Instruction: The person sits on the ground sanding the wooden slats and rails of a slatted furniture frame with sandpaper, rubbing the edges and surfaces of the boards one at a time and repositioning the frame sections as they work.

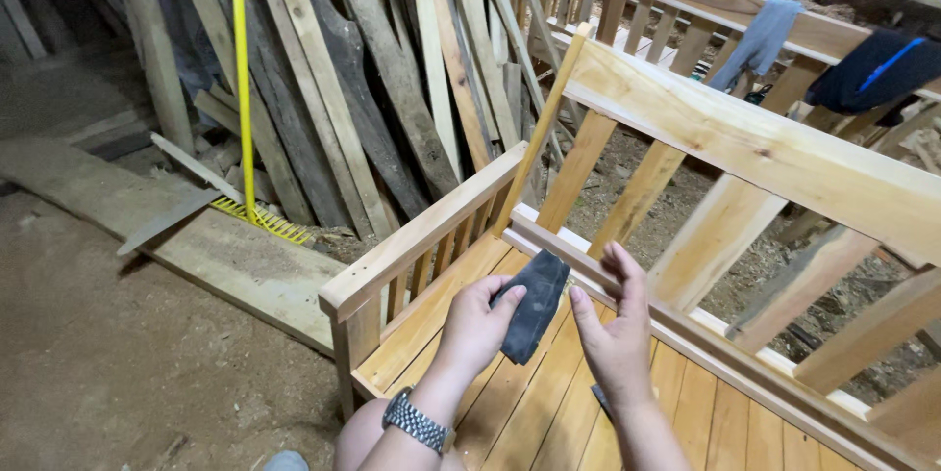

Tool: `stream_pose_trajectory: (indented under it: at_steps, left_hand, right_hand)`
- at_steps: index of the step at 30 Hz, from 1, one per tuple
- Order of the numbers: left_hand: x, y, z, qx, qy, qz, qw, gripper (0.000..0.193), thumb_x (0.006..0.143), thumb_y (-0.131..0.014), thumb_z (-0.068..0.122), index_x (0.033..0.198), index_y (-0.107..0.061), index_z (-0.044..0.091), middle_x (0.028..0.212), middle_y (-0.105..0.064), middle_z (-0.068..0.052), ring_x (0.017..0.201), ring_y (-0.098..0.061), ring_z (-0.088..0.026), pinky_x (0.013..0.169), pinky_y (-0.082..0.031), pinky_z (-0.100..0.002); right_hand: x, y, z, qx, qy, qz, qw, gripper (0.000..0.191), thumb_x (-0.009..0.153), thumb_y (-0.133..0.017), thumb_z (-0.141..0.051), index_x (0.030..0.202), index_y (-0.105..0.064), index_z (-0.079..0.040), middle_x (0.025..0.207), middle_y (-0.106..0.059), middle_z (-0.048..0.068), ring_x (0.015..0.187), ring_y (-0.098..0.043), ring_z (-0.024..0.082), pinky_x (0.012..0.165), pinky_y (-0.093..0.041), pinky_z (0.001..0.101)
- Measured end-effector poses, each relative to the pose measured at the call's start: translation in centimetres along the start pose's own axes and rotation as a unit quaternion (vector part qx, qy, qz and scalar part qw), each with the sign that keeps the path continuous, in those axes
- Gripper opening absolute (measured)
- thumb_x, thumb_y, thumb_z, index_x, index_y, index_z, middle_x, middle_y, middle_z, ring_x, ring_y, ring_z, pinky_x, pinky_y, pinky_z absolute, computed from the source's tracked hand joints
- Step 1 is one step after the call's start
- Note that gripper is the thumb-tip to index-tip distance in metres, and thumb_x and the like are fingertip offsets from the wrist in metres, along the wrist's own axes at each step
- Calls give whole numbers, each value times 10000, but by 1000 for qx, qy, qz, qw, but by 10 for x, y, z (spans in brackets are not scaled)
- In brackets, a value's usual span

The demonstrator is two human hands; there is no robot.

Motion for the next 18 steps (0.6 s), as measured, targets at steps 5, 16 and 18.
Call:
stream_pose_trajectory:
  at_steps: [5,16,18]
  left_hand:
    - [4,11,23,4,-33,-19,999,233,963,-662,151,1106,-741,-15,919,-778,-60,809,-693,-89,759,-563,-253]
    - [-9,31,43,70,-196,-24,978,202,878,-772,89,1047,-749,-19,1142,-636,-42,1065,-638,-144,888,-556,-267]
    - [-2,32,34,21,-172,-11,985,193,879,-782,93,1039,-736,-6,1137,-628,-35,1058,-623,-137,882,-553,-263]
  right_hand:
    - [16,-24,-29,-185,124,-187,957,775,777,-817,-202,1453,-489,-10,1499,-485,233,1373,-451,384,1118,-339,460]
    - [-19,-50,54,215,-263,-276,899,318,988,-692,-171,1227,-699,39,1027,-741,89,925,-672,146,855,-565,315]
    - [-18,-51,56,267,-272,-220,898,315,979,-703,-137,1241,-678,36,1061,-723,86,956,-653,140,862,-543,307]
Point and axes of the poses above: each hand's wrist, its own x-axis towards the middle knuckle, its own y-axis out of the back of the hand, z = x × y, the point moved 4 cm from there along x, towards the middle knuckle
